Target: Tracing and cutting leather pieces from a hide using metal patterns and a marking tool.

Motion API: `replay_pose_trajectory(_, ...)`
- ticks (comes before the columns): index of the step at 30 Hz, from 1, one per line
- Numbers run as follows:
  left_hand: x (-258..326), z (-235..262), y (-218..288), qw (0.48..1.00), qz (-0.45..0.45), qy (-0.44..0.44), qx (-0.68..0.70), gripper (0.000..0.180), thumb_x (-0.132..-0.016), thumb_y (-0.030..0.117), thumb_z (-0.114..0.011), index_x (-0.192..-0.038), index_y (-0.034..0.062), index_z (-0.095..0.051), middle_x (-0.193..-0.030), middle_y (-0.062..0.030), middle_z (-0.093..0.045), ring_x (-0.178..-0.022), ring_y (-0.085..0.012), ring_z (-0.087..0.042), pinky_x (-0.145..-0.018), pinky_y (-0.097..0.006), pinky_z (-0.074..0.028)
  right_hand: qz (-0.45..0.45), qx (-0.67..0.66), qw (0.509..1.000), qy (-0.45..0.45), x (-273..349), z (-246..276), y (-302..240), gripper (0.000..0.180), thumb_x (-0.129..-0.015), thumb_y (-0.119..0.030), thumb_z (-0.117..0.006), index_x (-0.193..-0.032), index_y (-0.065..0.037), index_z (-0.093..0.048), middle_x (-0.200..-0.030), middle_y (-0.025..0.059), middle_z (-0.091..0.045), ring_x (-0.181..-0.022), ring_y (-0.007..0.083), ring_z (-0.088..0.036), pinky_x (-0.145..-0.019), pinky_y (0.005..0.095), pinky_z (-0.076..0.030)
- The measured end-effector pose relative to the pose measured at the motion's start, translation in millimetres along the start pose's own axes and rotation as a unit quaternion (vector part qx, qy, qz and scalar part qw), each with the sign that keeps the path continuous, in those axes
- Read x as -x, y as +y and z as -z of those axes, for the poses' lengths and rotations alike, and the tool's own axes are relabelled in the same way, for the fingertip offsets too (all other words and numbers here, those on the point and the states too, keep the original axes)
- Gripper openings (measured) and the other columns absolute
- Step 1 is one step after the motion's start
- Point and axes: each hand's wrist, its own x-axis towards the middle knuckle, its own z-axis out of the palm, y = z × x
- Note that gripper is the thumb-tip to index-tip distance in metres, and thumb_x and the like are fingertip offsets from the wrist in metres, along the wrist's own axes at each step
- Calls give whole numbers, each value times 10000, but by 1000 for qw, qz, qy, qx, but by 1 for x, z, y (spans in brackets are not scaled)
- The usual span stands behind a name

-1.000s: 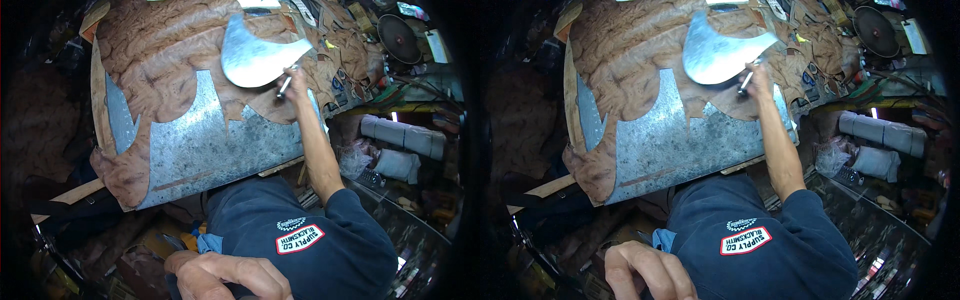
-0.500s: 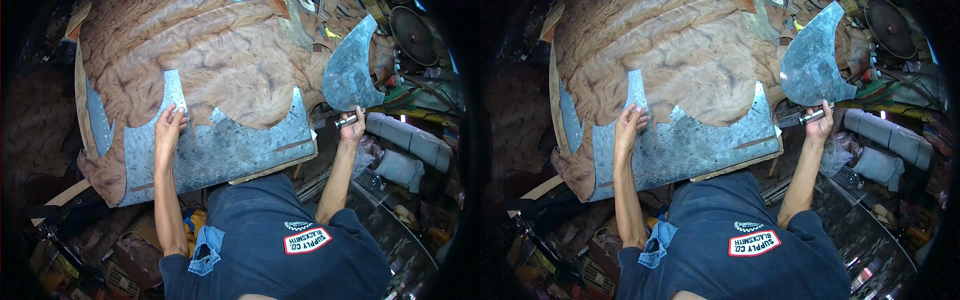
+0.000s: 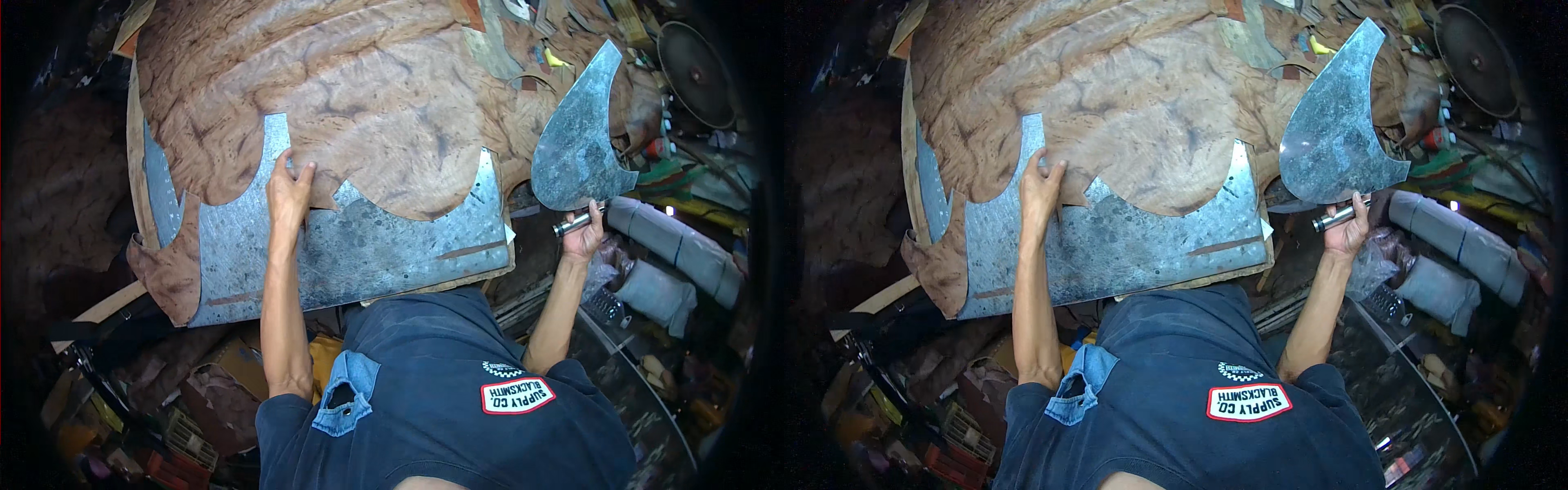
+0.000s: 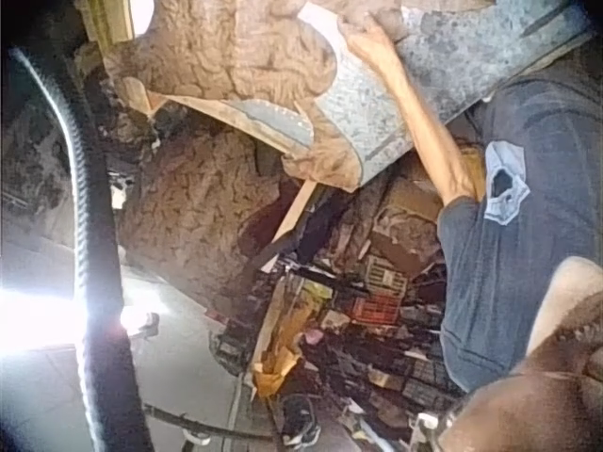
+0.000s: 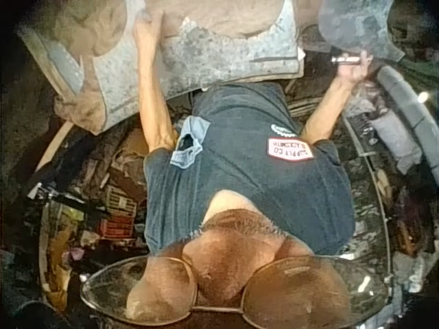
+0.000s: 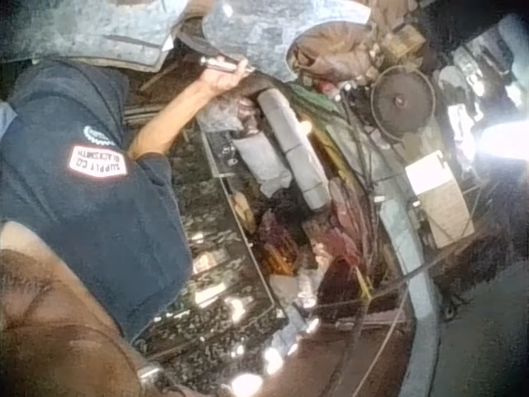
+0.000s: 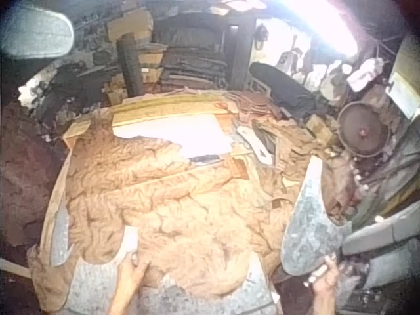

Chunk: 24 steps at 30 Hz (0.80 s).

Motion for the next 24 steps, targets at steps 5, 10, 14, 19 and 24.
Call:
replay_pose_trajectory(5, 0, 13, -10, 997, 9, -68, 38, 473, -835, 154, -681, -1286, 44, -590, -813, -174, -656, -744, -283, -640, -738, -398, -502, -20, 25, 999, -41, -13, -31, 6, 200, -911, -28, -589, -1076, -141, -591, -944, 29, -644, -796, 159, -610, -561, 324, -476)
replay_pose_trajectory(10, 15, 33, -47, 996, -70, -46, 15, 429, -832, 124, -666, -1252, 49, -625, -935, -240, -685, -810, -333, -667, -777, -409, -508, 0, 76, 995, -68, -12, -39, 0, 238, -914, -31, -581, -1122, -147, -584, -995, 26, -640, -874, 167, -630, -615, 335, -518)
replay_pose_trajectory(14, 20, 52, -61, 996, -47, -67, -20, 419, -839, 114, -660, -1251, 46, -620, -856, -247, -676, -763, -369, -663, -753, -425, -519, -18, 81, 991, -100, -6, -45, 9, 237, -917, -32, -575, -1127, -142, -580, -994, 32, -640, -858, 166, -630, -571, 316, -508)
replay_pose_trajectory(19, 19, 34, -56, 958, -139, 18, -249, 451, -883, 270, -659, -1299, 109, -592, -1482, -209, -381, -1347, -414, -361, -1060, -517, -324, -24, 69, 996, -61, 2, -32, 12, 229, -910, -45, -611, -1070, -204, -649, -1028, 9, -671, -958, 166, -622, -659, 367, -490)
replay_pose_trajectory(24, -22, -33, -27, 935, -207, -23, -287, 657, -972, 541, -396, -1479, 124, -378, -1599, -168, -157, -1486, -357, -80, -1196, -515, -87, -40, 44, 997, -58, 11, -21, 8, 211, -904, -43, -622, -1025, -206, -679, -1019, 14, -682, -970, 176, -629, -668, 368, -500)
